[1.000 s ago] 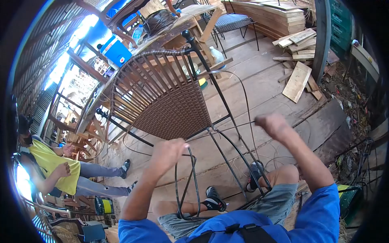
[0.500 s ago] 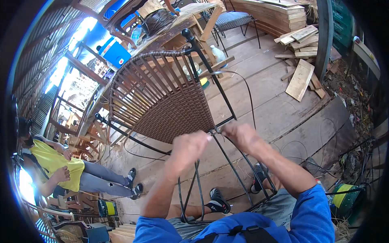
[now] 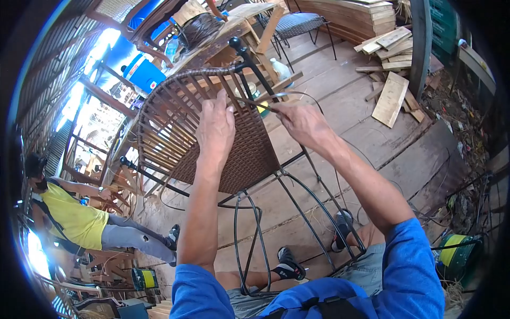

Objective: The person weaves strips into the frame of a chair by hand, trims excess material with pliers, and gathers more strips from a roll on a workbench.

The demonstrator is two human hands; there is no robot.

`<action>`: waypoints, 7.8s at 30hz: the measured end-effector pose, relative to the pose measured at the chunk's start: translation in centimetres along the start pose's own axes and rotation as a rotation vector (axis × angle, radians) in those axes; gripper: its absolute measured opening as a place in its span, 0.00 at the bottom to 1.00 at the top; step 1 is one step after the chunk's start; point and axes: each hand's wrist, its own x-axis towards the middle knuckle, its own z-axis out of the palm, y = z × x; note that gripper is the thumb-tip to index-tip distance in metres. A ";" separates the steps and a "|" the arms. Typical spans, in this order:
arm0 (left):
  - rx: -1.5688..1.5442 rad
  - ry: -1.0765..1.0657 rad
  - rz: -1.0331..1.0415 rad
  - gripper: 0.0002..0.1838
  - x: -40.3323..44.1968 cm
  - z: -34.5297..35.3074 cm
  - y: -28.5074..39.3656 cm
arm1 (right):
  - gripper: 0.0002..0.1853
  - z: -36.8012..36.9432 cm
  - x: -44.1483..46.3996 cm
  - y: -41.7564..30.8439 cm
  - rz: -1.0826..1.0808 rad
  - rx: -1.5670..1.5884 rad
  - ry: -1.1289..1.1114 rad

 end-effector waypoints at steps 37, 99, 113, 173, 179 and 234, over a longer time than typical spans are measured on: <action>-0.274 0.122 -0.270 0.08 -4.4 1.0 -4.1 | 0.15 14.3 0.6 2.9 0.139 0.812 0.303; -1.268 0.254 -0.689 0.15 -18.8 2.7 -16.4 | 0.23 14.6 0.9 3.7 0.160 1.249 0.038; -1.406 0.267 -0.729 0.27 -19.0 3.4 -17.4 | 0.16 16.4 0.6 1.9 0.192 1.083 0.386; -1.779 0.478 -0.922 0.30 -18.7 7.4 -16.6 | 0.21 18.2 -0.6 -1.8 0.156 0.630 0.538; -1.259 0.225 -1.031 0.29 -24.8 6.4 -10.4 | 0.19 16.0 -11.8 -1.7 0.310 0.382 0.077; -1.160 -0.846 -0.315 0.11 -15.3 -1.5 14.8 | 0.09 -16.5 -11.7 3.9 -0.049 0.246 -0.716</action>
